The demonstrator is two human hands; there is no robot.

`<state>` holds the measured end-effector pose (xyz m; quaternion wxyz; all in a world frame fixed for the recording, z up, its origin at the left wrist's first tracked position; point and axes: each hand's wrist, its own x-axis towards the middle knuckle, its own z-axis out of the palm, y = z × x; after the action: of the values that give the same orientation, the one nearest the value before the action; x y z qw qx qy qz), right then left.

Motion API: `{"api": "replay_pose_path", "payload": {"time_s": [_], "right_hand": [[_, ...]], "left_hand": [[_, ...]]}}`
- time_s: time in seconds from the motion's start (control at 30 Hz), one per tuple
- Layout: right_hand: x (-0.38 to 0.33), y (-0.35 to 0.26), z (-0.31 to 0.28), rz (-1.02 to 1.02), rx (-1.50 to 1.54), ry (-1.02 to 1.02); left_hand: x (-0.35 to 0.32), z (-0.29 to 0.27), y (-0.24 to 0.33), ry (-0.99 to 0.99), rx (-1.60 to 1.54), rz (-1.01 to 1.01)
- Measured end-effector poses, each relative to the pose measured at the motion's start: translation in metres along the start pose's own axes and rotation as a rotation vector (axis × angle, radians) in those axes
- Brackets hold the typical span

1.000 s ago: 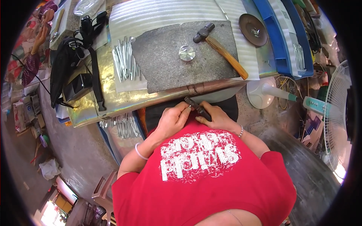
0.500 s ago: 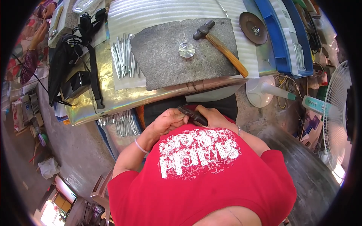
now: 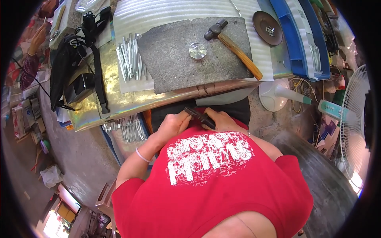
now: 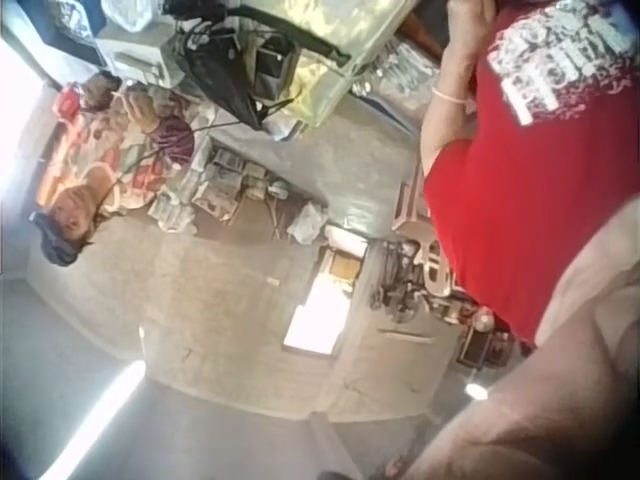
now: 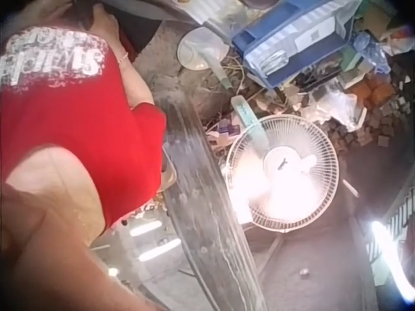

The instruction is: Shaping and marking small metal tubes using a hammer and a marking punch on a metal anvil block.

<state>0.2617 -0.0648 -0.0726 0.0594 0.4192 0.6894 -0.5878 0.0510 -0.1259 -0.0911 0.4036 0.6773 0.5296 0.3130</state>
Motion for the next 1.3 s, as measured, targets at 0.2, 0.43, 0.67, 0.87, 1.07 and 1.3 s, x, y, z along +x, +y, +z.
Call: {"api": "replay_pose_path", "payload": {"time_s": [0.2,0.43,0.67,0.87,1.07,1.3], "right_hand": [[-0.002,-0.01,-0.004,0.032,0.021,-0.06],[-0.001,-0.003,-0.002,-0.004,0.061,-0.084],[0.003,-0.01,-0.003,0.037,0.037,-0.059],[0.007,-0.01,-0.009,0.094,0.005,-0.116],[0.005,-0.01,-0.04,-0.101,0.083,-0.344],[0.009,-0.019,-0.04,-0.129,0.091,-0.395]], "left_hand": [[-0.003,-0.012,-0.013,-0.273,-0.802,-0.341],[-0.005,-0.013,-0.013,-0.391,-1.155,-0.602],[-0.014,-0.001,-0.007,0.009,0.475,0.075],[-0.01,0.0,0.0,0.037,-0.041,-0.113],[0.01,-0.019,0.035,-0.102,-0.459,-0.373],[0.01,-0.02,0.04,-0.069,-0.785,-0.509]]}}
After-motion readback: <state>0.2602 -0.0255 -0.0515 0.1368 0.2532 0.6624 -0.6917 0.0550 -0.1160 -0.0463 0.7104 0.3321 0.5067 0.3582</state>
